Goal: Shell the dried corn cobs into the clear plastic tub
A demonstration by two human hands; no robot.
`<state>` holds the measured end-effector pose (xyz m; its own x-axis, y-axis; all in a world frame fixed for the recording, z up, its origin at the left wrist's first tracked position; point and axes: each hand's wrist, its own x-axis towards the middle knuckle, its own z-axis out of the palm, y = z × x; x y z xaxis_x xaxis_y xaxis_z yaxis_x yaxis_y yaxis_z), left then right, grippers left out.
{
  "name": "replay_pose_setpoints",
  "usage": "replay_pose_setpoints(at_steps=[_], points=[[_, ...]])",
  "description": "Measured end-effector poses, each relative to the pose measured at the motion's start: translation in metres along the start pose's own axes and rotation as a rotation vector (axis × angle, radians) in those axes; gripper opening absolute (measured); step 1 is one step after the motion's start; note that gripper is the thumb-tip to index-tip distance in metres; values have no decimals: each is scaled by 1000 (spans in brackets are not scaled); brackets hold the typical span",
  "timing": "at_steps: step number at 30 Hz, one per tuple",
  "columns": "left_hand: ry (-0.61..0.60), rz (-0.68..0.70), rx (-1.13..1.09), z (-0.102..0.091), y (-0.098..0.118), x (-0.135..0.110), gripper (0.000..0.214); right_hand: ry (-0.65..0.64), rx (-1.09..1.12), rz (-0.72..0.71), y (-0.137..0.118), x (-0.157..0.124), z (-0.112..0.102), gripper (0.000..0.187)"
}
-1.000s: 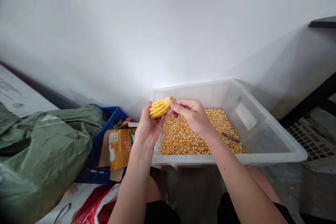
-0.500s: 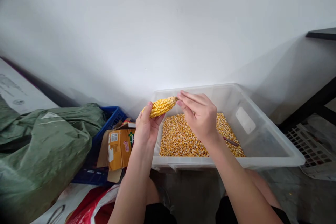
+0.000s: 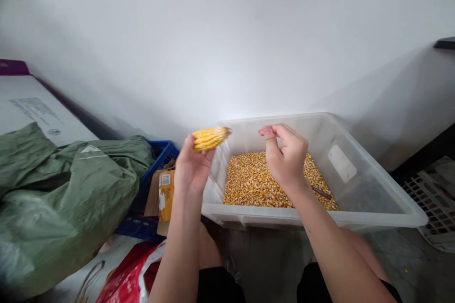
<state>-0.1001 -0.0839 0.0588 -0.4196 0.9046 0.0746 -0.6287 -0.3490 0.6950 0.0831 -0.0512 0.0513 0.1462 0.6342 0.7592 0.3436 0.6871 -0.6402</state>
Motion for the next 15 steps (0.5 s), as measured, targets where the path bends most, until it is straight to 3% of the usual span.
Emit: replay_pose_setpoints(at_steps=[2,4,8,11,15], points=[[32,144,-20,-12,30,1,19,-171,35,67,-11,-7,0,30],[54,342,5,-20,61,-9,15,-440,30,68,-28,-24,9,35],[37,671,40,-24,113,-52,15,-1020,-52,-149,-77,-84,52,35],[69,661,127,-24,137,-88,27,-1315,-40,-497,-105,-139,94,23],[97,580,192,-37,149,-109,21,-1507,-158,-563,-121,-195,143,15]])
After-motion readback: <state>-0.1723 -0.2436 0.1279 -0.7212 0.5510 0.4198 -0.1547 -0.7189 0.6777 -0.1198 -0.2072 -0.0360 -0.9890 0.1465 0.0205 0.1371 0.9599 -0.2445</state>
